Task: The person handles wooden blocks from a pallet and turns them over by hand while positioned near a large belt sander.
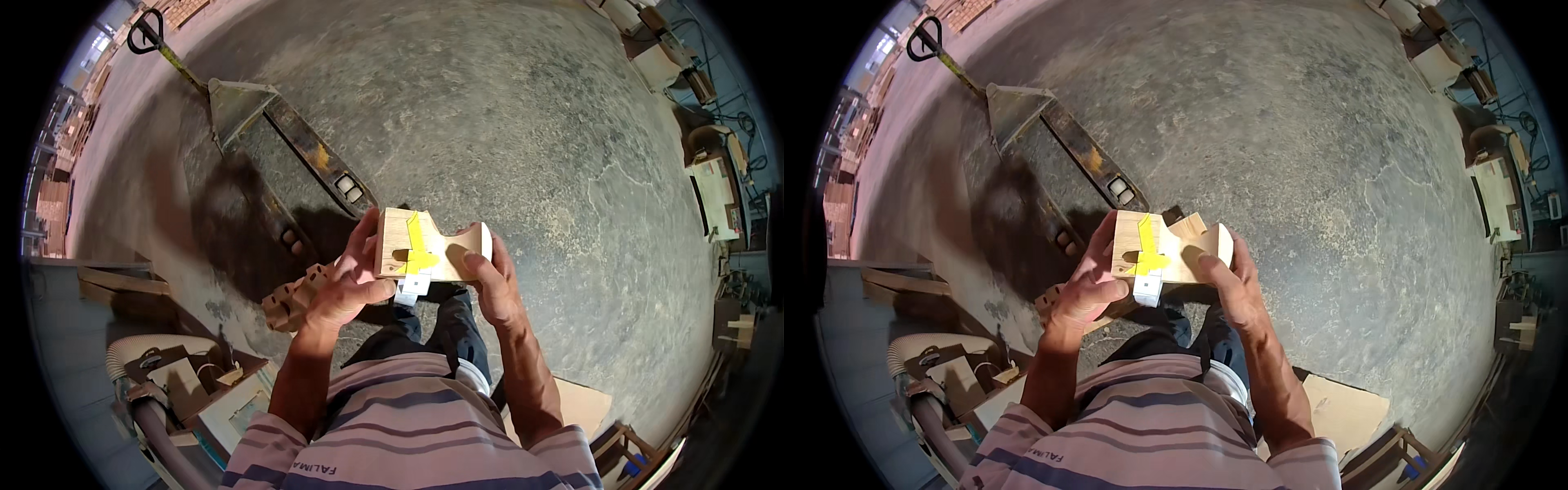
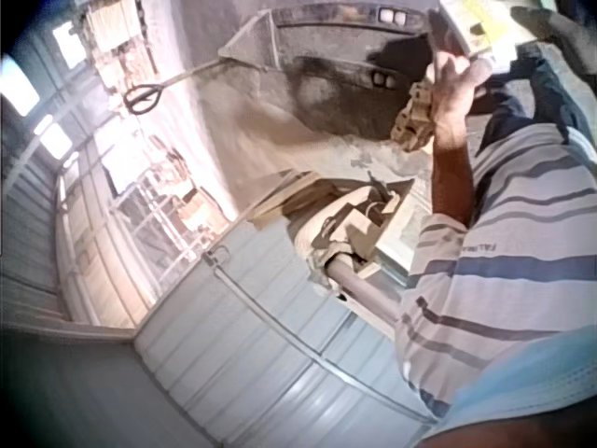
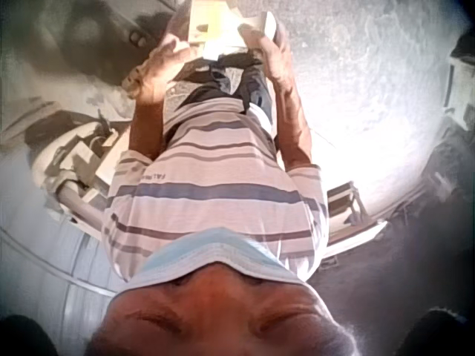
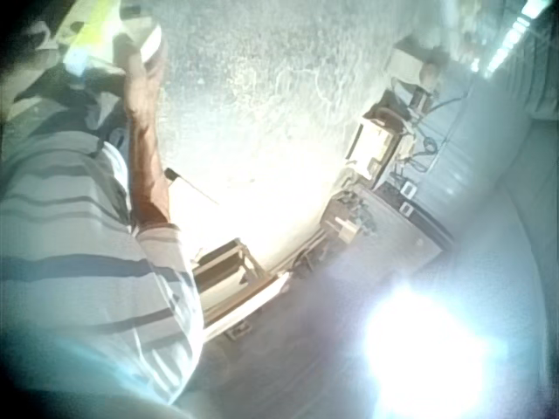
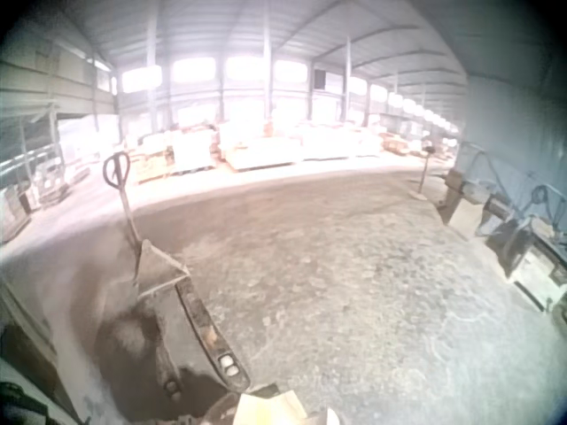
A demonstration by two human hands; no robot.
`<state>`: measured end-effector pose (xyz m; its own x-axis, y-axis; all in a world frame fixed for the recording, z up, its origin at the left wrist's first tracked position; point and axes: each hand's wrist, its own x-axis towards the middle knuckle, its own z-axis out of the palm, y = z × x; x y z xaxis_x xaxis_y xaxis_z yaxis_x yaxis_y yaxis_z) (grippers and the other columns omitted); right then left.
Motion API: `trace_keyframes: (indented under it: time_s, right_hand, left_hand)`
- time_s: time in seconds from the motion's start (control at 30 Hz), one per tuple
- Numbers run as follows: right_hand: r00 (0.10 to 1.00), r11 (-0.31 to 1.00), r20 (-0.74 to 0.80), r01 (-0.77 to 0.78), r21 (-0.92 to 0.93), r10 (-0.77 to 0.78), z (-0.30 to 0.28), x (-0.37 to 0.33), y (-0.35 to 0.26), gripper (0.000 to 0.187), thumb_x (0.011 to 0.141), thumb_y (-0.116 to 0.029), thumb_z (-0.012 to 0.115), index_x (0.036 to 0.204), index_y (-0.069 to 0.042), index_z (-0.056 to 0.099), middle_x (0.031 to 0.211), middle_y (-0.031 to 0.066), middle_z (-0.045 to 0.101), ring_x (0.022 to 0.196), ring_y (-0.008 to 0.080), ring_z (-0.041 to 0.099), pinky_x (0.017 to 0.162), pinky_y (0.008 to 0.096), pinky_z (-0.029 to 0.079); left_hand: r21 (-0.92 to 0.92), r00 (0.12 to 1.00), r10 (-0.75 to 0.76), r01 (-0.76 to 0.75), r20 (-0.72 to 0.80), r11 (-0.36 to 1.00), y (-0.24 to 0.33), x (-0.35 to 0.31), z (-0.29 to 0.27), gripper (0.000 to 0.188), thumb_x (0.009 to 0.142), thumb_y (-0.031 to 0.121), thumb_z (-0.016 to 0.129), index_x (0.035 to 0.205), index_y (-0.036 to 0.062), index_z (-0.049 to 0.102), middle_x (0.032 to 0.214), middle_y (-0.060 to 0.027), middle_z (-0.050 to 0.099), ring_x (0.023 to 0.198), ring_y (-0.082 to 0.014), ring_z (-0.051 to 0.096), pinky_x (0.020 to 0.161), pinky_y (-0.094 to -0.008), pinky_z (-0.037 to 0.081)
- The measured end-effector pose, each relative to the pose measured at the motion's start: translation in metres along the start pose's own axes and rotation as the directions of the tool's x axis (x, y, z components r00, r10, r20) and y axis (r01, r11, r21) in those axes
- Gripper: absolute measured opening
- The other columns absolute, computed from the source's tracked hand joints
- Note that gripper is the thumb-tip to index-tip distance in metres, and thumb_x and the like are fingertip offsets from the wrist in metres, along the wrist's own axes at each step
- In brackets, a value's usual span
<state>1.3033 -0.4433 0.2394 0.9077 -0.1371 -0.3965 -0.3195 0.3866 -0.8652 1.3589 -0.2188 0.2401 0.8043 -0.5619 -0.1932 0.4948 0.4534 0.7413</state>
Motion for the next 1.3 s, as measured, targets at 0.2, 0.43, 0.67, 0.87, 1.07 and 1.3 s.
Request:
trace_keyframes:
  time_s: [0.2,0.43,0.67,0.87,1.07,1.3]
  right_hand:
    - [0.986,0.976,-0.013,0.161,-0.148,-0.165,0.013,-0.002,0.011,0.070,0.081,-0.023,0.068,0.137,0.002,0.035,0.122,0.0142,0.052,0.112,0.0219,0.051,0.098,0.0348,0.042]
    - [0.998,0.966,-0.023,-0.055,-0.255,0.051,-0.033,-0.032,0.050,0.063,0.089,-0.036,0.069,0.134,-0.004,0.039,0.126,0.0137,0.051,0.115,0.0221,0.049,0.099,0.0365,0.041]
    - [0.888,0.856,0.183,-0.323,-0.405,0.421,-0.055,-0.005,0.062,0.101,0.074,-0.058,0.077,0.140,0.006,0.036,0.129,0.0165,0.053,0.121,0.0245,0.050,0.103,0.0372,0.040]
    - [0.838,0.744,0.218,-0.288,-0.602,0.501,-0.013,0.043,0.077,0.066,0.088,-0.028,0.069,0.136,0.007,0.041,0.125,0.0187,0.056,0.114,0.0232,0.056,0.097,0.0331,0.045]
    - [0.701,0.722,0.370,-0.300,-0.623,0.610,0.022,0.059,0.113,0.067,0.088,-0.027,0.071,0.137,0.006,0.040,0.123,0.0184,0.057,0.114,0.0233,0.056,0.095,0.0321,0.046]
    - [0.586,0.619,0.399,-0.235,-0.750,0.705,0.078,0.047,0.148,0.080,0.089,-0.029,0.069,0.146,0.005,0.025,0.132,0.0248,0.052,0.119,0.0261,0.055,0.097,0.0339,0.045]
  left_hand:
    - [0.155,0.993,0.013,0.005,-0.117,0.988,-0.027,-0.002,-0.015,0.100,0.083,0.039,0.076,0.151,-0.0011,0.015,0.142,-0.0168,0.042,0.131,-0.0246,0.041,0.109,-0.0393,0.032]
    - [0.204,0.978,-0.128,0.161,-0.166,0.966,-0.054,-0.008,0.006,0.075,0.088,0.022,0.073,0.145,-0.0011,0.031,0.125,-0.0111,0.055,0.114,-0.0185,0.055,0.093,-0.0317,0.048]
    - [0.259,0.912,-0.110,0.225,-0.395,0.939,-0.088,-0.024,-0.016,0.085,0.077,0.027,0.081,0.141,-0.0024,0.034,0.128,-0.0148,0.050,0.119,-0.0208,0.051,0.098,-0.0329,0.045]
    - [0.110,0.697,-0.075,0.217,-0.713,0.970,-0.101,-0.047,-0.025,0.086,0.078,0.029,0.081,0.140,-0.0007,0.030,0.125,-0.0126,0.049,0.111,-0.0190,0.055,0.089,-0.0300,0.050]
    - [-0.082,0.468,-0.023,-0.105,-0.883,0.991,-0.118,-0.085,-0.030,0.090,0.079,0.030,0.082,0.141,-0.0028,0.027,0.125,-0.0126,0.047,0.113,-0.0189,0.052,0.093,-0.0295,0.047]
    - [-0.115,0.460,-0.032,-0.154,-0.887,0.981,-0.120,-0.148,-0.079,0.072,0.084,0.025,0.078,0.135,-0.0003,0.034,0.118,-0.0082,0.054,0.107,-0.0151,0.055,0.093,-0.0290,0.048]
